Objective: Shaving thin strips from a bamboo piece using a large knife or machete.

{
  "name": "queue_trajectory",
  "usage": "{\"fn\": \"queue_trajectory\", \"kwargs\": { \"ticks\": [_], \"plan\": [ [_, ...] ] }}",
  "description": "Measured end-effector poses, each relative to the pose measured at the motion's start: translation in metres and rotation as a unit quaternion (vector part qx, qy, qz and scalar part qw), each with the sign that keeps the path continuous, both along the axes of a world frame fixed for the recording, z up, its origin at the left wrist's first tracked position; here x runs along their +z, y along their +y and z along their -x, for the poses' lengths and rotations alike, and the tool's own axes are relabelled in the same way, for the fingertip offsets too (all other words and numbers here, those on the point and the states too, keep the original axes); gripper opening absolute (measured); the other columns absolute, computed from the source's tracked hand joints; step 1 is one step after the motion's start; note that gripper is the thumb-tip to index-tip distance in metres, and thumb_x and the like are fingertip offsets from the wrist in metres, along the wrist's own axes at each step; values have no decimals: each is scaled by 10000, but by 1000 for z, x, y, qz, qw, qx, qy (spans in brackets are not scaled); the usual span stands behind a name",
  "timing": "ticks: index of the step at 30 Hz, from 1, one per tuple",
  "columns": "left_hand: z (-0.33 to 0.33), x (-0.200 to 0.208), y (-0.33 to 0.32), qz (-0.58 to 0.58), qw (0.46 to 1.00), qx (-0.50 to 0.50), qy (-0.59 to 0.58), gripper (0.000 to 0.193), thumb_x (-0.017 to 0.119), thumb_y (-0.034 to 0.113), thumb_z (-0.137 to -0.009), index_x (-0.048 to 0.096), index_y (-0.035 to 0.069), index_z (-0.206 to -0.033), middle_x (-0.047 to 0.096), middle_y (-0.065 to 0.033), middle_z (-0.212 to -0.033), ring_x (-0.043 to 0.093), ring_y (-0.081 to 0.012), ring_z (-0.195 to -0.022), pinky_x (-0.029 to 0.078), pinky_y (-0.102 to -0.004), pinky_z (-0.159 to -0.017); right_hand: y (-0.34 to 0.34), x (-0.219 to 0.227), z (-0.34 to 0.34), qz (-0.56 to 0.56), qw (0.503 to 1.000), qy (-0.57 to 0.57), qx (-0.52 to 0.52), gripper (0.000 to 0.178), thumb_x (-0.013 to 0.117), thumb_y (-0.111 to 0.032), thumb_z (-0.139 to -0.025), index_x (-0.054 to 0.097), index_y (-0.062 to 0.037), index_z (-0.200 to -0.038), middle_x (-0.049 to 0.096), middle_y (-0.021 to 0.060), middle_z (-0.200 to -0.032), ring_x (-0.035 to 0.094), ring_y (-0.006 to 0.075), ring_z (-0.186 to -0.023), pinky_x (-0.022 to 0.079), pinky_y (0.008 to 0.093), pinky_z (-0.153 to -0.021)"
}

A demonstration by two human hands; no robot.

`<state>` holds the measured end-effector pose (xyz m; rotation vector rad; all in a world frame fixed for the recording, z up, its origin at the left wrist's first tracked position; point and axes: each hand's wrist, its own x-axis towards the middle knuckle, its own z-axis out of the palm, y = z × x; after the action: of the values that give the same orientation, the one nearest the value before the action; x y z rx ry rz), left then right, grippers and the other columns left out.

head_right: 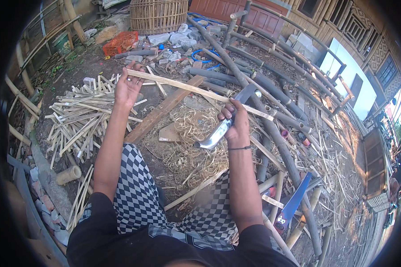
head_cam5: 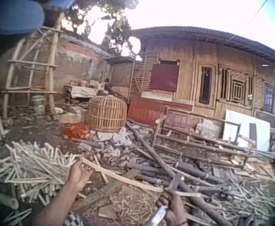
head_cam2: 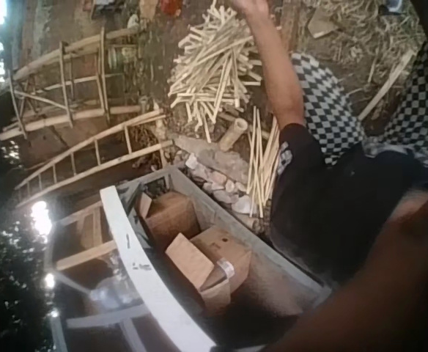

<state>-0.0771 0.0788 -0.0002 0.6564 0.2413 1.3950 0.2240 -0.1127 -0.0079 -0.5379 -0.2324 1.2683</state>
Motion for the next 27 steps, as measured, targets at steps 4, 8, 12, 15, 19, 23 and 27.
{"fn": "queue_trajectory", "kwargs": {
  "ticks": [4, 8, 12, 15, 19, 23, 27],
  "plan": [
    [1, -3, 2, 3, 1000, 11, 20, 428, 438, 368, -1052, 516, 37, -1313, 606, -114, -1182, 576, -266, -1176, 460, -452, -1061, 1, 0, 0, 10, 1000, 7, -5, 120, 538, -126, -953, 441, -91, -891, 393, -26, -636, 391, 102, -478, 380, 302, -480],
    [5, -6, 7, -1, 1000, 3, 18, 429, 448, 369, -1049, 519, 36, -1311, 616, -108, -1162, 588, -260, -1150, 468, -442, -1056, 2, 0, 1, 3, 1000, 5, 1, 122, 538, -150, -954, 454, -80, -900, 393, -22, -640, 386, 106, -478, 378, 304, -483],
    [5, -5, 6, 4, 1000, 12, 26, 445, 468, 371, -1042, 511, 28, -1321, 611, -112, -1186, 583, -267, -1167, 467, -449, -1065, 0, 5, 7, 9, 1000, -5, -10, 199, 538, -133, -964, 438, -102, -795, 400, -30, -623, 396, 90, -458, 371, 287, -461],
    [2, 0, 2, -4, 1000, 14, 19, 470, 523, 358, -1020, 497, 3, -1327, 599, -132, -1228, 574, -265, -1191, 462, -438, -1083, 1, 2, 5, 15, 1000, -7, -13, 121, 516, -150, -968, 455, -90, -883, 391, -33, -627, 384, 99, -472, 375, 300, -483],
    [-5, 4, -8, -115, 990, -52, 61, 555, 669, 276, -951, 454, -34, -1359, 580, -155, -1282, 560, -247, -1225, 472, -388, -1083, 4, -1, 2, 19, 1000, 11, -15, 139, 506, -149, -974, 440, -102, -861, 392, -30, -623, 383, 96, -471, 374, 298, -483],
    [-25, -1, -28, -188, 925, -123, 306, 596, 697, 235, -928, 446, -16, -1407, 560, -148, -1353, 550, -255, -1259, 450, -384, -1100, 6, -3, 1, -1, 1000, 30, -5, 161, 494, -147, -979, 416, -109, -843, 389, -30, -623, 384, 90, -472, 375, 299, -481],
    [-67, -7, -58, -224, 873, -171, 398, 528, 708, 179, -921, 514, 10, -1382, 610, -122, -1317, 591, -225, -1210, 460, -353, -1074, 9, -4, 13, 3, 999, 37, 17, 171, 484, -158, -983, 399, -106, -843, 387, -31, -628, 386, 88, -473, 371, 292, -473]
  ]
}}
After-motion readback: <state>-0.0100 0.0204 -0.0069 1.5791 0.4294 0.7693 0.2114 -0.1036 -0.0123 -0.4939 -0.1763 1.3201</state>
